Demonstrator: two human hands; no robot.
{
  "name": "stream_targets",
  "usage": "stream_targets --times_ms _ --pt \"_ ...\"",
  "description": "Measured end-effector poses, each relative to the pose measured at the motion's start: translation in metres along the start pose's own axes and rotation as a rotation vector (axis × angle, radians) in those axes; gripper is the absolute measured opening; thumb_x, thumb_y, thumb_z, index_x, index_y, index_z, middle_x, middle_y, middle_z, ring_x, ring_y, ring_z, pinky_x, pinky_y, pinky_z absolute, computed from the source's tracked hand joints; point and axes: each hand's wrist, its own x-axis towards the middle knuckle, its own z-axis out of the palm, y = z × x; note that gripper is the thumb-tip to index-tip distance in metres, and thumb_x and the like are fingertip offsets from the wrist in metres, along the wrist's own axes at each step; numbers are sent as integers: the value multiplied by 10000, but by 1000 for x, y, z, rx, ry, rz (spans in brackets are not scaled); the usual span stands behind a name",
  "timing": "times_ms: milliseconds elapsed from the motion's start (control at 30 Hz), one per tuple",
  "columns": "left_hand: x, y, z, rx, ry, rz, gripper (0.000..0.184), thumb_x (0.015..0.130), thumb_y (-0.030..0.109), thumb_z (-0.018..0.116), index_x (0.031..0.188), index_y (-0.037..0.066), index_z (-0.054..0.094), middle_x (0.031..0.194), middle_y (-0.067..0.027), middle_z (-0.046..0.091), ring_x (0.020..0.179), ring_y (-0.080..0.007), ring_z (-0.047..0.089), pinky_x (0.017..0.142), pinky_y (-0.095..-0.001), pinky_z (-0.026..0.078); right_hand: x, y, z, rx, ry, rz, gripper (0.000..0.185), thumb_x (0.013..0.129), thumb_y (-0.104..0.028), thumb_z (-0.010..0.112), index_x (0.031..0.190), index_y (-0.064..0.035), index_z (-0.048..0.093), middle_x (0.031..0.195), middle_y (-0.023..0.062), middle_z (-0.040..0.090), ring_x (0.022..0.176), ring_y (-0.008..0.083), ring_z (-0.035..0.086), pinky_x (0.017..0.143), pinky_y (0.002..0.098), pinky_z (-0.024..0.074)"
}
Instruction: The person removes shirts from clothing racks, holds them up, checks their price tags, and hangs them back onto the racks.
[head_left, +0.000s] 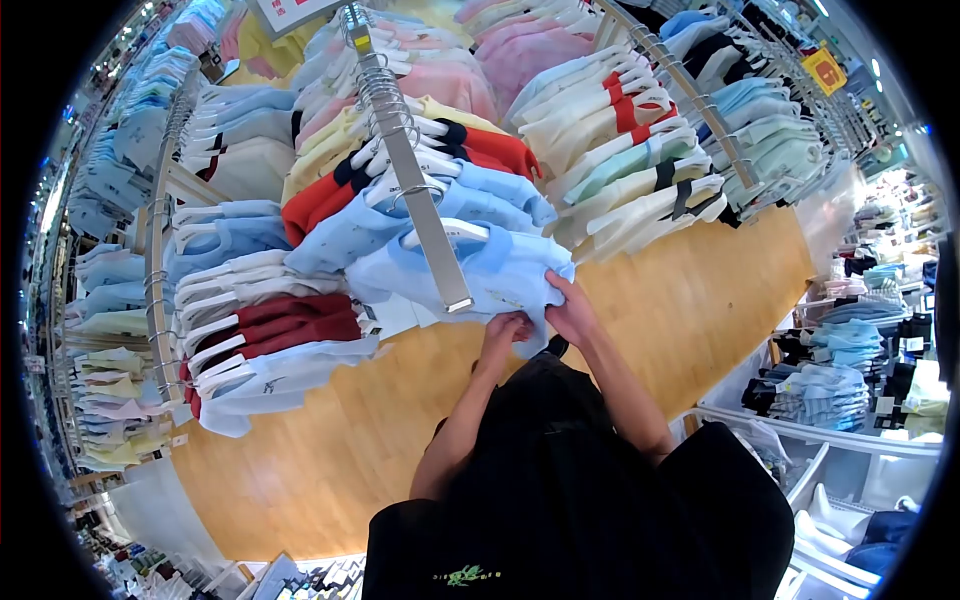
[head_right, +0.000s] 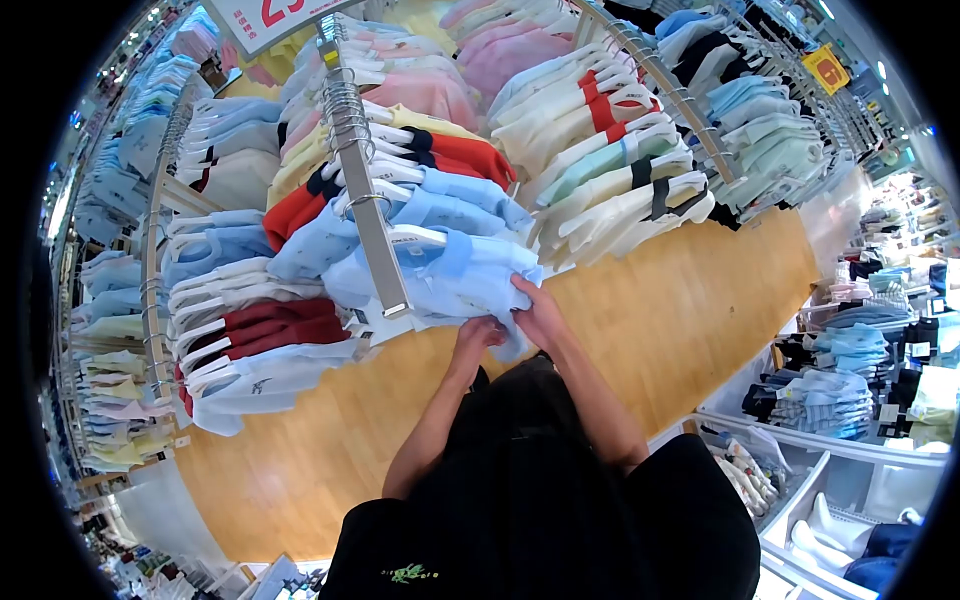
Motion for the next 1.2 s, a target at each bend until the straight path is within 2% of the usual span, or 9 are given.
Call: stream_targets --times_ms 67,133,300,400,633,733,800,900,1200 --pt "-15 11 15 50 -119 184 214 930 147 565 1090 4 562 945 -71 644 820 -154 622 740 -309 506 -3 5 -1 -146 7 -24 501 923 -228 627 1344 -37 433 1252 83 564 1120 196 555 937 343 457" --pt "-24 15 23 74 -143 232 196 933 115 570 1095 4 560 939 -60 639 822 -137 612 751 -295 499 -7 10 -3 -292 17 -51 493 912 -228 645 1326 -33 458 1204 76 588 1070 171 572 893 323 473" --pt "-37 18 28 233 29 292 154 933 73 571 1072 8 565 885 -34 617 790 -98 574 692 -242 465 -19 14 0 -734 -139 -157 419 870 -173 682 1228 -3 546 987 30 645 898 90 583 765 264 476" --pt "-39 19 23 217 55 308 85 906 57 611 921 -10 561 783 -23 587 713 -90 551 659 -244 452 -27 10 2 -743 -218 -63 431 848 -83 660 1245 17 523 1070 26 612 951 107 562 841 285 469" --pt "-56 24 28 374 88 447 70 916 14 568 981 -3 550 811 -11 577 712 -74 530 646 -223 434 -39 7 -4 -929 -193 -164 405 809 -104 620 1179 44 546 1010 52 622 926 152 565 812 312 464" --pt "-65 41 47 339 180 616 174 863 43 652 971 -6 524 812 -42 571 712 -112 541 665 -256 447 -38 4 -9 -1064 -207 -43 363 823 -70 555 1166 46 548 1006 67 627 908 156 563 805 312 461" --pt "-67 45 53 437 200 718 270 828 40 686 1030 8 510 881 -67 563 769 -152 552 692 -277 455 -35 12 -15 -1052 -258 -270 303 832 -36 514 1117 47 576 972 96 645 893 166 573 798 314 464" --pt "-69 48 60 533 188 772 322 797 45 710 1045 13 507 923 -96 552 817 -199 556 708 -300 460 -40 11 -7 -1075 -194 -319 240 845 -31 524 1055 54 602 905 107 658 851 167 593 771 314 475" --pt "-68 52 63 723 291 840 246 780 21 690 971 16 534 884 -117 554 786 -271 549 691 -348 456 -49 10 -8 -928 -103 -332 219 837 -31 590 1034 52 639 871 79 682 822 132 621 768 292 500"
